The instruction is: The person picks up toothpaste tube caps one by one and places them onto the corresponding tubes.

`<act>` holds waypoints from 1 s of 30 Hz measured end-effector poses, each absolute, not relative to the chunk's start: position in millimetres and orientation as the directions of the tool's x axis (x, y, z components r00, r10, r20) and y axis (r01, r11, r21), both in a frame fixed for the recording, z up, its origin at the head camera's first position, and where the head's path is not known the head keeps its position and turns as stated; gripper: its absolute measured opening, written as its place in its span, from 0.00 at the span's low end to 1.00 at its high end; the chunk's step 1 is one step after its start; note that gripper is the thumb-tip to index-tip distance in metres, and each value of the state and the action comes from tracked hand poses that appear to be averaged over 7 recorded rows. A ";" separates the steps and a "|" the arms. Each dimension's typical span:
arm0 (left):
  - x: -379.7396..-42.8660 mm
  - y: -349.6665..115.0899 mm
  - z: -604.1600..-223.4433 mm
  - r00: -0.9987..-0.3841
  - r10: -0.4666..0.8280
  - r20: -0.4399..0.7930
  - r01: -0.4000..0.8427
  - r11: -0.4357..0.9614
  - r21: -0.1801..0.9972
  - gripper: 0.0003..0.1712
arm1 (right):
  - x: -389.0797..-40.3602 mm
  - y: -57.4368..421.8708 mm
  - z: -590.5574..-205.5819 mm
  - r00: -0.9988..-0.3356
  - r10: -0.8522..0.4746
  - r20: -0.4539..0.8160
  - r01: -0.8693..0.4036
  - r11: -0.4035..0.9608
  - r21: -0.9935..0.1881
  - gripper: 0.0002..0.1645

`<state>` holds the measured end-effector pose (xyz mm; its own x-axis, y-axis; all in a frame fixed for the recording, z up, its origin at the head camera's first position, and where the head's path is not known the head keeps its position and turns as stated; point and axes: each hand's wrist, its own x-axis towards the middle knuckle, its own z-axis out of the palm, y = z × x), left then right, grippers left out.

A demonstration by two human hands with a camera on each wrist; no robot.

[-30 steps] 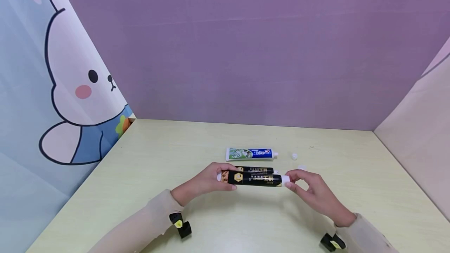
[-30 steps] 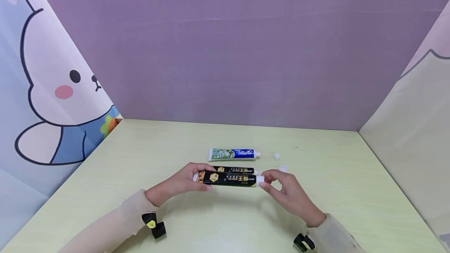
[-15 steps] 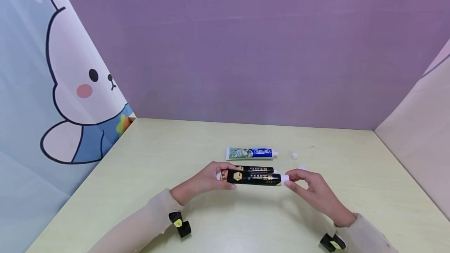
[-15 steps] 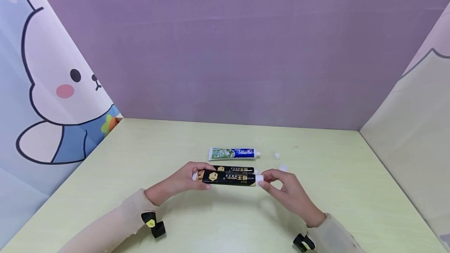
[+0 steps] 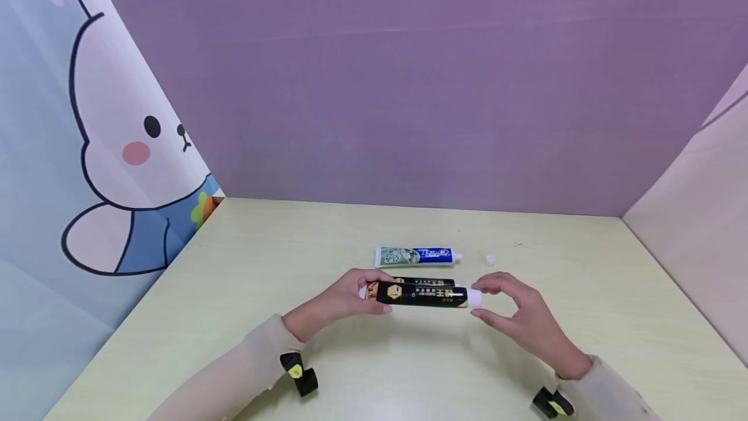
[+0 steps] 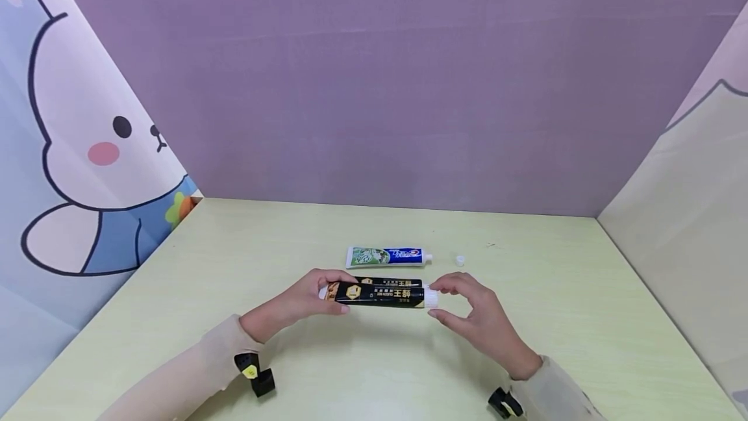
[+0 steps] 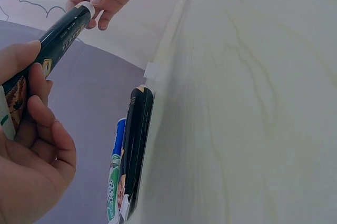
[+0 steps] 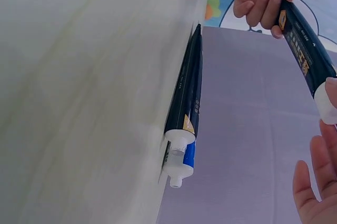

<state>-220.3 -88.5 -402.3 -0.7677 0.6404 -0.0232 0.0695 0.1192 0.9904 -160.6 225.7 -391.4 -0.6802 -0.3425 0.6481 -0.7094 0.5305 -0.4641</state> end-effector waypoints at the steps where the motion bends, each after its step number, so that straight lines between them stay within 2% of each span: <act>1: -220.8 -88.2 -402.7 -0.765 0.643 -0.022 0.069 0.116 0.991 0.26 | -161.9 226.1 -392.9 -0.666 -0.345 0.662 -0.721 0.524 -0.453 0.30; 6: -223.1 -86.3 -404.0 -0.745 0.667 0.004 0.096 0.102 0.990 0.27 | -167.4 228.9 -397.4 -0.617 -0.355 0.703 -0.759 0.506 -0.411 0.30; 11: -224.3 -85.1 -405.6 -0.732 0.682 0.015 0.120 0.108 0.987 0.27 | -169.1 232.3 -399.2 -0.616 -0.362 0.700 -0.761 0.502 -0.411 0.29; 30: -221.7 -82.8 -410.6 -0.733 0.680 0.003 0.127 0.133 0.983 0.28 | -163.1 233.8 -392.8 -0.769 -0.318 0.554 -0.630 0.525 -0.573 0.21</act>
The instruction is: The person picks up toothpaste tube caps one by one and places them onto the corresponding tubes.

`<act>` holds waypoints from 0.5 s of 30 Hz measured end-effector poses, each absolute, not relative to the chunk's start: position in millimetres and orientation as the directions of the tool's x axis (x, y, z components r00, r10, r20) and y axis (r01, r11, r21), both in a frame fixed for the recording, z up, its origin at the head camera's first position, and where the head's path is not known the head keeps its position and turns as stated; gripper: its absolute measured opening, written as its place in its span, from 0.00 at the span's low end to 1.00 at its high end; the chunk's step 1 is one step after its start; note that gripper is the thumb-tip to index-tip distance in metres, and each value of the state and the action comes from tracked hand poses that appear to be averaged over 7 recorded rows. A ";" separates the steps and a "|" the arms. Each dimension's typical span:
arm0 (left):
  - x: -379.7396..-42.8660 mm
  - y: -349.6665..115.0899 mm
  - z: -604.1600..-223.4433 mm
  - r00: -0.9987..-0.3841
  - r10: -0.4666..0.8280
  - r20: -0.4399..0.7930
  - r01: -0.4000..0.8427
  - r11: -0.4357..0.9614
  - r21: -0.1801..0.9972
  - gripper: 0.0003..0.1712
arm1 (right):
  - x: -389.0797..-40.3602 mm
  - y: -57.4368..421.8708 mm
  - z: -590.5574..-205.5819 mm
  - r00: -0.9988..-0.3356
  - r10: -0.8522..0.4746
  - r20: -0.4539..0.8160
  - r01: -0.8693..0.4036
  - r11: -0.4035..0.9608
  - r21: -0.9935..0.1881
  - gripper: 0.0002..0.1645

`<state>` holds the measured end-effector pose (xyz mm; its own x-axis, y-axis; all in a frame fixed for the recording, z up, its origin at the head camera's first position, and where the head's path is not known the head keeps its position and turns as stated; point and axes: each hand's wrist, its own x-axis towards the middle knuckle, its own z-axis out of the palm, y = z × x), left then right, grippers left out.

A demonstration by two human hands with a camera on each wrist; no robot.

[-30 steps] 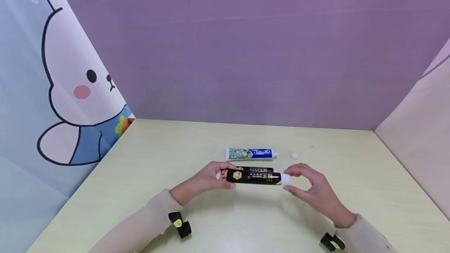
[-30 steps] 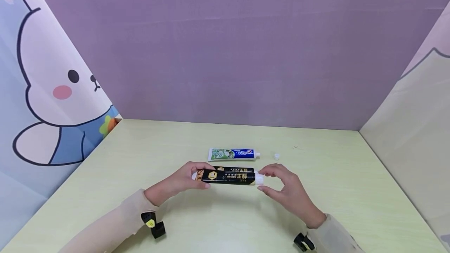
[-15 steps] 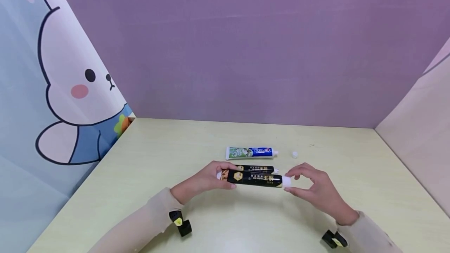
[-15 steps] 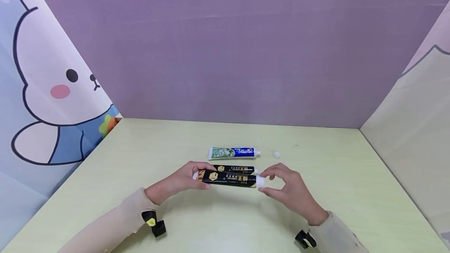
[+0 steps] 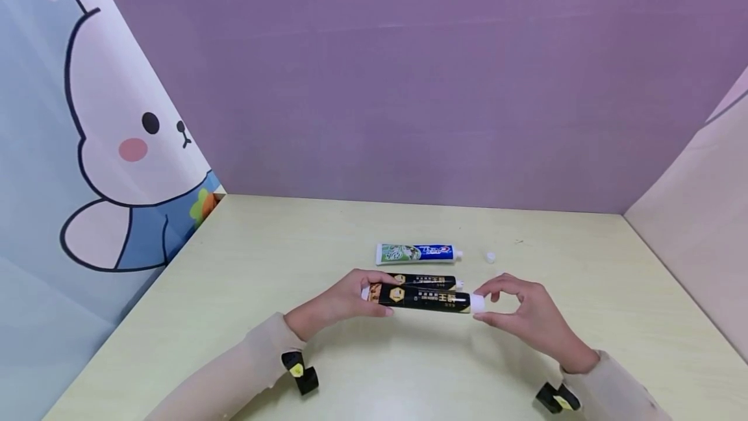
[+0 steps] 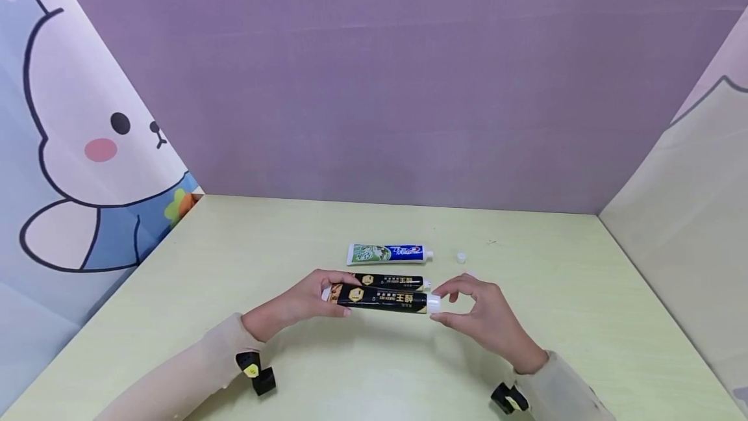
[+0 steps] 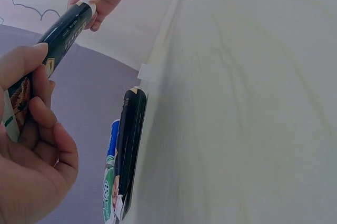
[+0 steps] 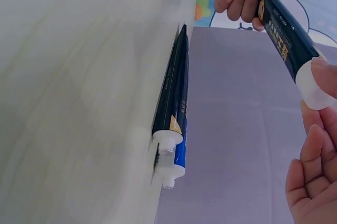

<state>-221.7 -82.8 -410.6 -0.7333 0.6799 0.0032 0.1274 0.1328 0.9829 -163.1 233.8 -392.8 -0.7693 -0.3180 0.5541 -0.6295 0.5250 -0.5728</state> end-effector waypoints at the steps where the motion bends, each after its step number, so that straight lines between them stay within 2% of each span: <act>1: -221.5 -83.2 -410.5 -0.734 0.679 0.002 0.127 0.134 0.983 0.28 | -162.8 233.4 -392.6 -0.771 -0.319 0.551 -0.628 0.526 -0.573 0.21; 15: -219.4 -87.4 -408.0 -0.737 0.676 0.026 0.124 0.098 0.987 0.28 | -155.4 224.9 -388.6 -0.803 -0.284 0.524 -0.584 0.548 -0.599 0.21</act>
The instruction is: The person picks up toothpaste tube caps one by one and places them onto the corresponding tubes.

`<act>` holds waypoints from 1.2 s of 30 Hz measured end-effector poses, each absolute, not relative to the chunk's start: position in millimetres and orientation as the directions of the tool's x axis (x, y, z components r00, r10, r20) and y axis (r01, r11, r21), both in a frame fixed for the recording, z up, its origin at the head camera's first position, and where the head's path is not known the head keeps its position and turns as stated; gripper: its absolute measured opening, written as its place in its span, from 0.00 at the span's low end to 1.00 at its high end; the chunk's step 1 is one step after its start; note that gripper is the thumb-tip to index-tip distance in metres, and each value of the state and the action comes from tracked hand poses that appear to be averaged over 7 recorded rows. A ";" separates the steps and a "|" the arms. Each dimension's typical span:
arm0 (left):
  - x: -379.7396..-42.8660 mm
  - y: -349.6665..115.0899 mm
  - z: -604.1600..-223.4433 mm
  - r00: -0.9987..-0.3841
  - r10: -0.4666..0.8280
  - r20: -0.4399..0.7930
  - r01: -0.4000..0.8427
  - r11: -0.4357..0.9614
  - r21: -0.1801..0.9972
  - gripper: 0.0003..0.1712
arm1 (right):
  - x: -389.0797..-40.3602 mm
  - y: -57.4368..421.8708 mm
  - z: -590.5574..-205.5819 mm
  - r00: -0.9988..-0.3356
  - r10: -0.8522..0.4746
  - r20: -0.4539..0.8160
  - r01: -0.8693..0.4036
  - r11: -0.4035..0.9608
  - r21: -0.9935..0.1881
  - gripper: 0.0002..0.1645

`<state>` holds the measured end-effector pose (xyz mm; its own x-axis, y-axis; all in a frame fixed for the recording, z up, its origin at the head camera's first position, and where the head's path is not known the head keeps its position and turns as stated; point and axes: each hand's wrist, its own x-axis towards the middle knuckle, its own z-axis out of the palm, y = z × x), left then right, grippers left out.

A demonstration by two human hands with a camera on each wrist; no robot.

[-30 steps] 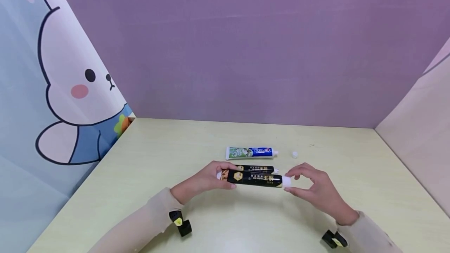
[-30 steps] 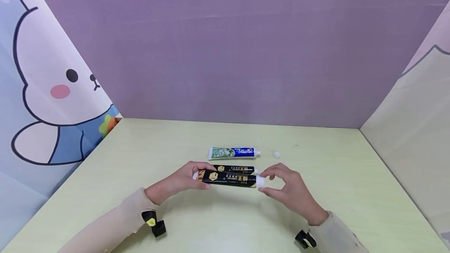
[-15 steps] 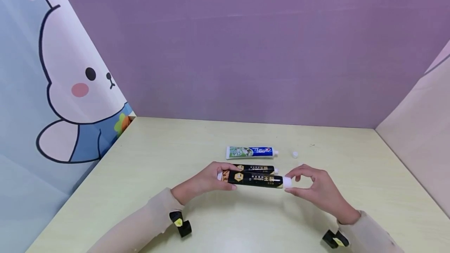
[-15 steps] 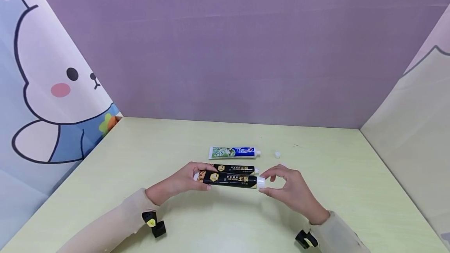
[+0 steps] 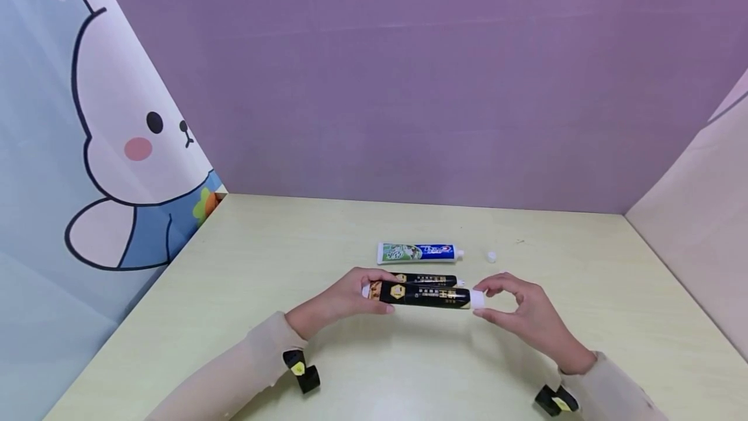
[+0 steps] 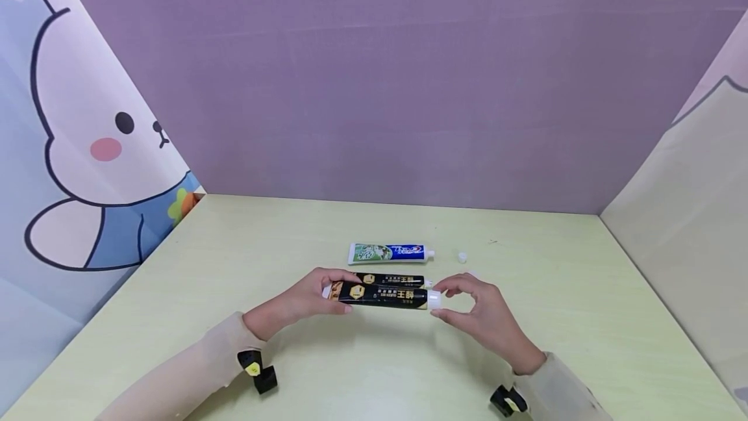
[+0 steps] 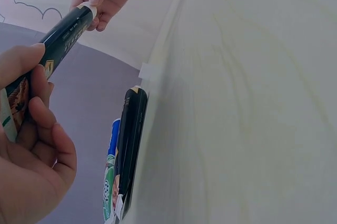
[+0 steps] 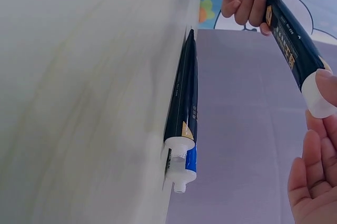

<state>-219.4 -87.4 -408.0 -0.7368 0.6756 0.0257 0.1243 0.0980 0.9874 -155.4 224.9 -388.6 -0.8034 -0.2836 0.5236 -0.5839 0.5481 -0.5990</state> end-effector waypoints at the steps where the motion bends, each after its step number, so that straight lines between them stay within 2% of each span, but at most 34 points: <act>1: -219.3 -87.2 -407.6 -0.740 0.673 0.022 0.121 0.101 0.988 0.28 | -155.2 225.1 -388.2 -0.807 -0.282 0.519 -0.579 0.553 -0.600 0.21; 25: -219.6 -84.9 -408.0 -0.761 0.649 0.007 0.113 0.121 0.986 0.27 | -156.6 229.2 -387.6 -0.830 -0.283 0.480 -0.549 0.565 -0.616 0.19; 36: -219.8 -84.4 -410.0 -0.775 0.632 -0.024 0.080 0.136 0.987 0.28 | -160.2 235.2 -390.6 -0.811 -0.295 0.505 -0.577 0.547 -0.607 0.18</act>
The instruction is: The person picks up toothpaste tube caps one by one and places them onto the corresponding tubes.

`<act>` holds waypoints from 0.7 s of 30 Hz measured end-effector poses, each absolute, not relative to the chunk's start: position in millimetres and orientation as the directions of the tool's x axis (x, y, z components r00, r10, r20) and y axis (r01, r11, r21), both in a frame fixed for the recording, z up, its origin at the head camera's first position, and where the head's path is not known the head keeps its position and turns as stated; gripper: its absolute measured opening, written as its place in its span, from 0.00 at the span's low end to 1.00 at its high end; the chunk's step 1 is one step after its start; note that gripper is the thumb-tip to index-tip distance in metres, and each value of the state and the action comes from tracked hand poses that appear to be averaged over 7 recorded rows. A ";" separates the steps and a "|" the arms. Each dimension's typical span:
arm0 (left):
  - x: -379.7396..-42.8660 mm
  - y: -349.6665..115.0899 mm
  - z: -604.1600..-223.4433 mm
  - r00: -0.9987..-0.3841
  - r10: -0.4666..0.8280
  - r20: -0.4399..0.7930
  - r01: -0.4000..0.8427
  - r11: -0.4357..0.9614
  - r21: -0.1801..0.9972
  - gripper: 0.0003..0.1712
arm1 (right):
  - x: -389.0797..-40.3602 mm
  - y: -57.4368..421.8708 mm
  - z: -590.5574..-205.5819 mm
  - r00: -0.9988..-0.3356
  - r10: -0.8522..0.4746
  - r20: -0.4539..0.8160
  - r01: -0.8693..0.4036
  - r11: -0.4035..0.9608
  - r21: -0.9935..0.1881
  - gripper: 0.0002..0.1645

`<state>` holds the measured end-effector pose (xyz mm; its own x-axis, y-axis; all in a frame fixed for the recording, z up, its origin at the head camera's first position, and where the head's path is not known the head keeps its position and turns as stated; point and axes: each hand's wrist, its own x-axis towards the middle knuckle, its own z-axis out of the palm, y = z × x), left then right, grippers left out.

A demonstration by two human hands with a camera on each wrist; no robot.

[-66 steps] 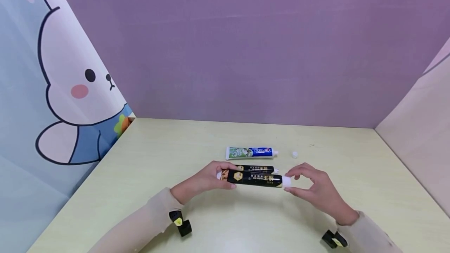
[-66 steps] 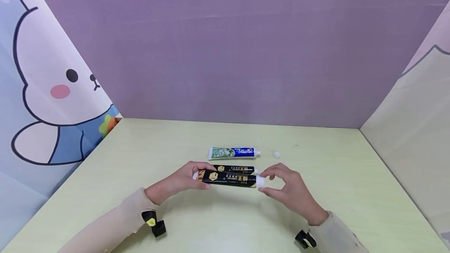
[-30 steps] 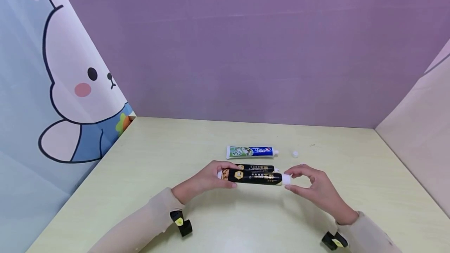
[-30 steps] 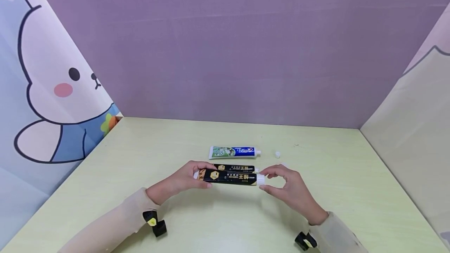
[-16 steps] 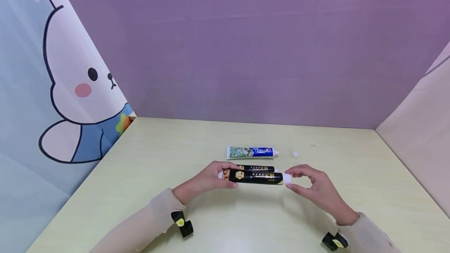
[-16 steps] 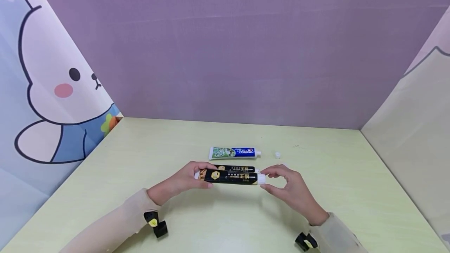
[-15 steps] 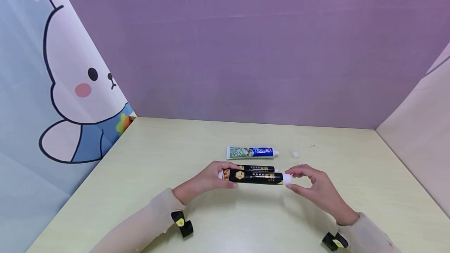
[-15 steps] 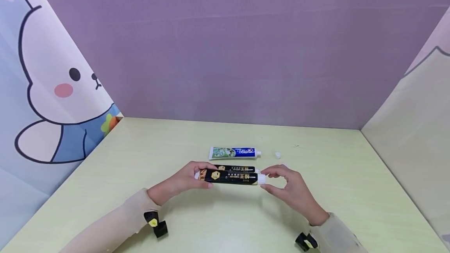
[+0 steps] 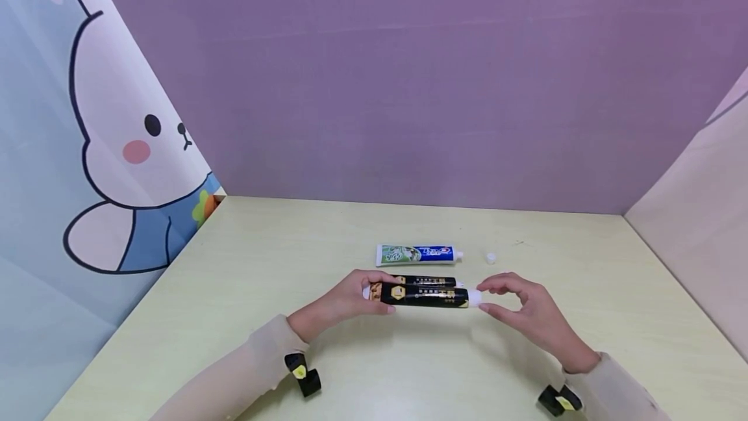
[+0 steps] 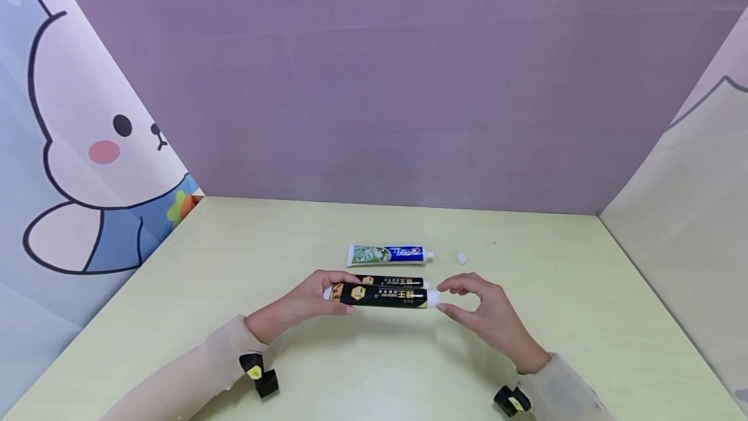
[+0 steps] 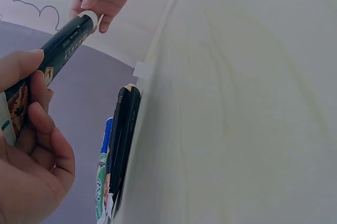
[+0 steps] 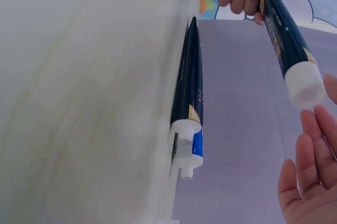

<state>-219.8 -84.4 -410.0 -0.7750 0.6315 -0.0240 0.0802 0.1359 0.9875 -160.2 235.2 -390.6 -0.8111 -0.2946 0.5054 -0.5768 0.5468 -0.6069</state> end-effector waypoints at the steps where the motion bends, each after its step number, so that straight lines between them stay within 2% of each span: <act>1: -219.8 -84.5 -410.9 -0.775 0.632 -0.022 0.080 0.133 0.988 0.28 | -160.4 236.1 -391.1 -0.812 -0.293 0.504 -0.575 0.546 -0.609 0.18; 14: -218.9 -82.8 -417.9 -0.779 0.626 -0.041 0.068 0.149 0.987 0.28 | -165.9 243.0 -394.2 -0.834 -0.260 0.486 -0.537 0.580 -0.612 0.17; 21: -219.9 -82.2 -419.4 -0.806 0.591 -0.034 0.142 0.250 0.958 0.28 | -172.2 250.9 -393.4 -0.866 -0.215 0.452 -0.479 0.617 -0.624 0.14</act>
<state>-219.9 -82.2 -419.4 -0.8058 0.5912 -0.0344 0.1422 0.2497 0.9578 -172.2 250.9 -393.4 -0.8656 -0.2150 0.4523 -0.4794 0.6167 -0.6243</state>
